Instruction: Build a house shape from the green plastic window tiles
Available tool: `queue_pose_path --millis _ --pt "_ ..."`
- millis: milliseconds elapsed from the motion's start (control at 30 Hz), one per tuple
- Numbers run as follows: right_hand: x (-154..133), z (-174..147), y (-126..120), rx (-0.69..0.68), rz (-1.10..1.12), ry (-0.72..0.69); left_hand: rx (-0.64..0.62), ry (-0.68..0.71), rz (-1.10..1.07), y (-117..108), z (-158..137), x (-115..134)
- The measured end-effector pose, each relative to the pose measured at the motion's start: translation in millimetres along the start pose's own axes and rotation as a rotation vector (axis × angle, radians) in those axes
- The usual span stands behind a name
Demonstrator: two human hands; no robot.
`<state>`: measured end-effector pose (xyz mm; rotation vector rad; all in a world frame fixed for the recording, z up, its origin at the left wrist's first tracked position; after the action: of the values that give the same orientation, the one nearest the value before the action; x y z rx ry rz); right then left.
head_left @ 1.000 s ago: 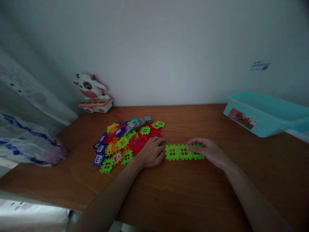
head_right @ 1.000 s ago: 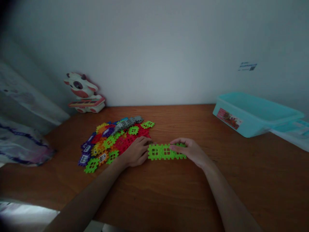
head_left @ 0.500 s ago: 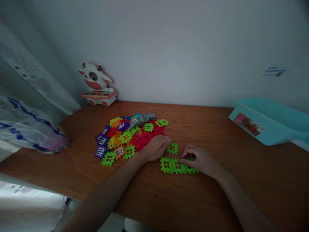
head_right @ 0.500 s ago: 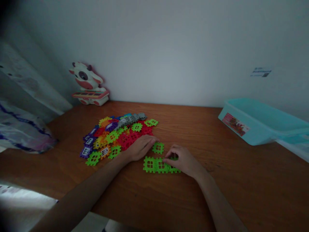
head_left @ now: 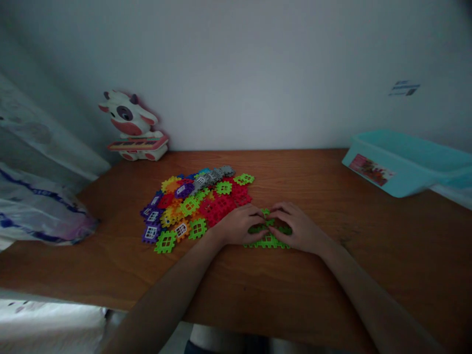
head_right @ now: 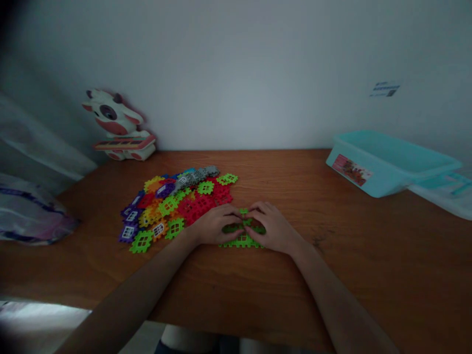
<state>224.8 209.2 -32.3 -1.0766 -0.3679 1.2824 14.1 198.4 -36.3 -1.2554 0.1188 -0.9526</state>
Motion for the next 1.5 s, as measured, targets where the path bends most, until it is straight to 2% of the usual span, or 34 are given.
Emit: queue_pose_path --millis 200,433,567,1100,1500 --pt "1 -2 -3 0.013 0.06 0.02 -0.054 -0.06 -0.082 -7 1 -1" --pt "-1 -3 -1 -0.012 0.071 0.033 -0.18 -0.117 0.06 -19 4 5" --pt "0 -2 0 -0.004 0.077 0.047 -0.206 -0.137 0.092 -21 5 9" --pt "-4 4 1 -0.011 0.099 0.096 -0.213 -0.216 0.126 -17 5 15" --pt "0 2 2 -0.094 0.115 0.081 -0.199 -0.185 0.13 -12 5 18"
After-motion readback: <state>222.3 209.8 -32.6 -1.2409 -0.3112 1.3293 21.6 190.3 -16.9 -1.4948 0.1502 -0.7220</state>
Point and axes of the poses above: each hand's wrist, its own z-axis towards the middle knuckle, its own y-axis out of the palm, x = y × z, the point moved 2 cm from there along z, towards the middle knuckle, and after that the axes turned 15 degrees about -y, right-handed, at the moved point
